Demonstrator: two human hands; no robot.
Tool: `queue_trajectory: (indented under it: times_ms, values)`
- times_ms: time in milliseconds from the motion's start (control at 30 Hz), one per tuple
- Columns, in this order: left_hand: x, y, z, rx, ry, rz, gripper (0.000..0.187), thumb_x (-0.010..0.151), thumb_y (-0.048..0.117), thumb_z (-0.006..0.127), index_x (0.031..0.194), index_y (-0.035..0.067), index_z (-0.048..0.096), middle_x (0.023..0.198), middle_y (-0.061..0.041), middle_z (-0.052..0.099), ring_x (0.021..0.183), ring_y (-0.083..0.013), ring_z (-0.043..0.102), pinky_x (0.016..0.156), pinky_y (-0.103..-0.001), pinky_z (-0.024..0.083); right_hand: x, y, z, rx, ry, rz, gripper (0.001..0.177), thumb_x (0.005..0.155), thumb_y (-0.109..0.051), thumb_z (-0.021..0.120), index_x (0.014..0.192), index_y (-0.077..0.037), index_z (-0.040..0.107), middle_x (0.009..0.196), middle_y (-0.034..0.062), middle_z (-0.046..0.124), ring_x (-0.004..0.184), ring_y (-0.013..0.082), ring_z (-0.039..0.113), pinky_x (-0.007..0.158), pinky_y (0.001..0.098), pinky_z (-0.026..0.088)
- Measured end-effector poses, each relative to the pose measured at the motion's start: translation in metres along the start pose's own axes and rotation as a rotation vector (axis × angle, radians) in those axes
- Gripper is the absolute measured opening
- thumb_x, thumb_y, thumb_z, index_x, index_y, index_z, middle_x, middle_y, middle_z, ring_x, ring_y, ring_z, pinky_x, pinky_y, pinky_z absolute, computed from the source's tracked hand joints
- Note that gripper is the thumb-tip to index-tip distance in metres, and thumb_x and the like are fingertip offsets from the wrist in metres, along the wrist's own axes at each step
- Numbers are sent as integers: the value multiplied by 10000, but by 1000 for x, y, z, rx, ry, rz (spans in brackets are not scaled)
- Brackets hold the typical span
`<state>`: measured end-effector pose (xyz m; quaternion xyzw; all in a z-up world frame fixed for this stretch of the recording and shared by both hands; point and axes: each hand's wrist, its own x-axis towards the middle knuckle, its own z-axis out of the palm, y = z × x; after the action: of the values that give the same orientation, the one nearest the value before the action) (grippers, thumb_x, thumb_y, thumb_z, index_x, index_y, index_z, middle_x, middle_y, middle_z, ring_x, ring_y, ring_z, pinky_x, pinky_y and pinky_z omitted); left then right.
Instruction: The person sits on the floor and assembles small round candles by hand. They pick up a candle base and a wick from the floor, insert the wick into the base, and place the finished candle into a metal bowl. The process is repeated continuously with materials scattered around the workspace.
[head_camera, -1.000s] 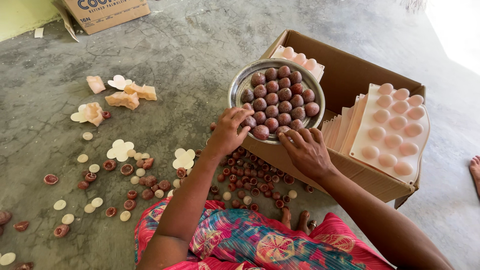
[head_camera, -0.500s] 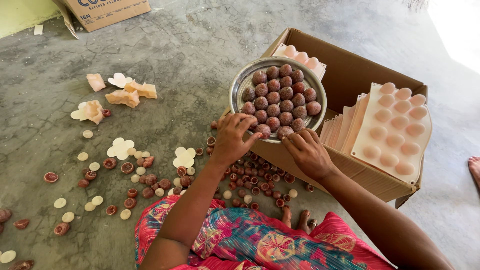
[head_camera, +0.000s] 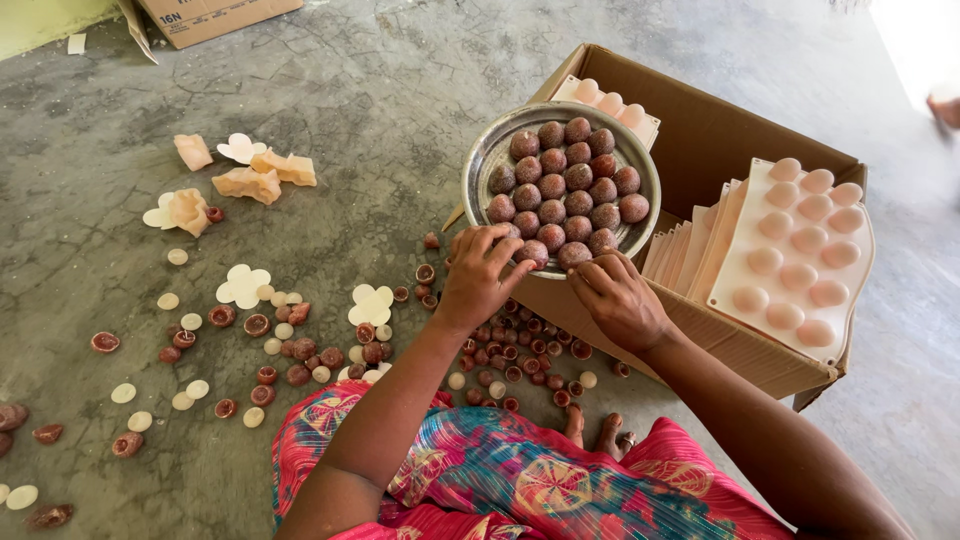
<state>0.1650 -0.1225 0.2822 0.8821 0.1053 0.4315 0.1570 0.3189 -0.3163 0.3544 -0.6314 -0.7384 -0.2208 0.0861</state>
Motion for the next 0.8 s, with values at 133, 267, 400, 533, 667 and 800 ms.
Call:
queue_trajectory:
  times_ms: [133,267,400,533,667,800]
  values:
    - [-1,0,1,34,2,0,416,941,393,772,1202,82,685,1280,-108,609,1243,-335,546,1123,-492,414,-1,-2,-3,23,8,25,377,802,-59,661,1168,27,682,1109,113,606,1090,275,591,1050,420,476]
    - [-6,-11,-5,-12,103,81,387,970,309,723,1273,85,633,1333,-130,597,1227,-280,580,1142,-539,386,-4,-6,-5,9,2,46,412,825,-57,669,1230,11,670,1166,99,610,1157,258,591,1101,429,454]
    - [-45,-35,-1,-55,277,-26,279,994,164,658,1256,79,615,1318,-157,581,1193,-330,577,1064,-497,434,-22,-12,-6,-61,3,69,443,818,-89,694,1261,-77,681,1250,81,611,1198,257,574,1102,472,424]
    - [-112,-79,25,-94,103,-305,213,987,72,654,1198,65,626,1231,-167,608,1134,-352,604,961,-472,489,-43,-16,-8,-61,-73,68,512,789,-145,744,1295,-119,668,1283,68,595,1241,266,544,1135,485,383]
    - [-176,-112,69,-87,-266,-331,472,814,6,653,1282,57,620,1336,-172,589,1189,-388,555,979,-491,497,-57,-20,-7,-18,-277,95,752,557,-274,786,1278,-108,654,1276,76,587,1246,282,523,1116,512,344]
    - [-207,-127,96,76,-465,-346,571,753,-3,647,1307,133,631,1406,-112,529,1256,-384,493,932,-525,459,-65,-19,-4,-8,-250,121,629,631,-211,785,1238,-97,663,1283,78,597,1238,280,536,1127,508,349]
